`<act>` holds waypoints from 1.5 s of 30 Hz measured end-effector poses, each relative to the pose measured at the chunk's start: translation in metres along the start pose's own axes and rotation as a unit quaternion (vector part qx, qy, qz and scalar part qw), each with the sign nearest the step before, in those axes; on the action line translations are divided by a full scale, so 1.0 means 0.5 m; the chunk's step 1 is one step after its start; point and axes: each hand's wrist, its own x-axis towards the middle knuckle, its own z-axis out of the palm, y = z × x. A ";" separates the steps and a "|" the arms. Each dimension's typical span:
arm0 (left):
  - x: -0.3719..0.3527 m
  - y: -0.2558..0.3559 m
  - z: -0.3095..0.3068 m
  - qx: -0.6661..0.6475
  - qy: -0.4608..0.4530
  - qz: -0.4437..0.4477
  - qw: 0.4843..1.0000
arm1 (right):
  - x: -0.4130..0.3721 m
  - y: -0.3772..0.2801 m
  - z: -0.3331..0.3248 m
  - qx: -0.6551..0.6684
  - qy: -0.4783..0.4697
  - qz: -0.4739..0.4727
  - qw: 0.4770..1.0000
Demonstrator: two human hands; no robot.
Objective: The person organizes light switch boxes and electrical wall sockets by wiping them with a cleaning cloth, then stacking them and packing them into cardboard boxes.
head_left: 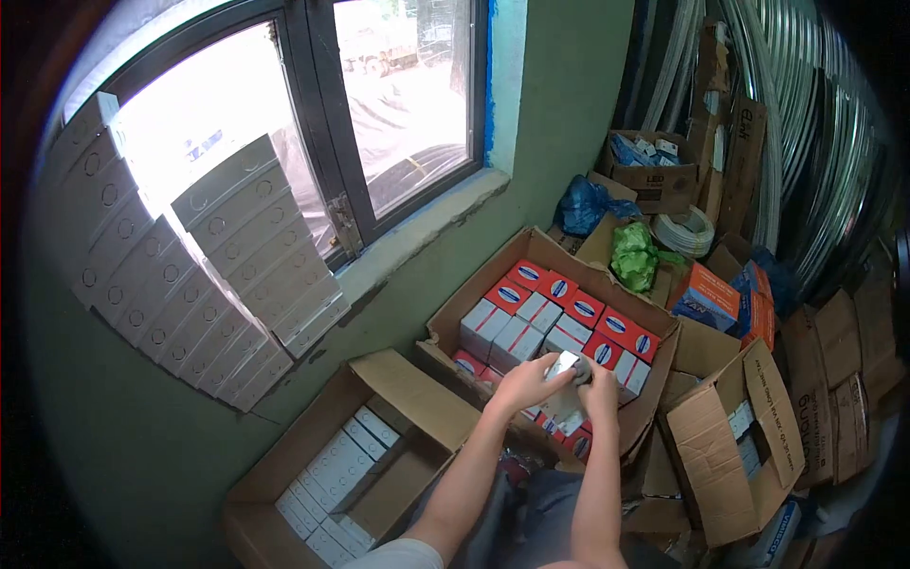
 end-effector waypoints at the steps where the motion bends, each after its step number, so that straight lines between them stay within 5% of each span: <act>1: 0.000 0.001 0.000 0.004 0.001 -0.003 1.000 | 0.000 0.000 0.002 0.001 0.012 0.001 1.000; 7: 0.004 0.011 0.004 0.039 0.028 -0.013 0.999 | 0.000 0.022 0.037 -0.098 0.053 0.009 0.994; 11: 0.017 -0.015 0.014 -0.074 -0.009 -0.016 0.997 | -0.006 0.033 0.058 -0.157 0.099 -0.027 0.982; 13: 0.016 -0.002 0.022 -0.060 0.055 0.036 0.996 | -0.006 0.023 0.048 -0.141 0.134 -0.039 0.980; 14: 0.011 0.014 0.012 -0.082 -0.005 -0.031 0.996 | -0.005 0.027 0.048 -0.142 0.151 -0.043 0.977; 17: 0.020 -0.002 0.028 -0.086 0.000 -0.001 0.996 | -0.003 0.045 0.058 -0.150 0.133 -0.028 0.979; 22: 0.007 0.001 0.021 -0.064 -0.016 -0.058 0.996 | 0.000 0.016 0.034 -0.047 -0.018 0.023 0.998; 29: 0.011 0.006 0.011 0.074 0.075 -0.075 0.992 | 0.017 0.071 0.046 0.005 -0.044 0.031 0.999; 33: -0.004 0.022 0.001 0.099 0.149 -0.054 0.982 | 0.020 0.082 0.054 0.043 -0.007 0.041 0.998; 38: -0.031 0.073 0.010 0.079 0.213 -0.006 0.974 | 0.030 0.157 0.145 0.359 0.096 0.142 0.917; 40: -0.048 0.098 -0.021 0.118 0.142 -0.028 0.982 | 0.016 0.119 0.116 0.295 0.114 0.131 0.939; 43: -0.054 0.080 -0.090 0.229 0.194 0.119 0.946 | 0.001 0.070 0.093 0.176 0.129 0.104 0.970; 45: -0.081 0.105 -0.146 0.204 0.130 0.111 0.964 | -0.002 0.044 0.091 0.141 0.142 0.073 0.977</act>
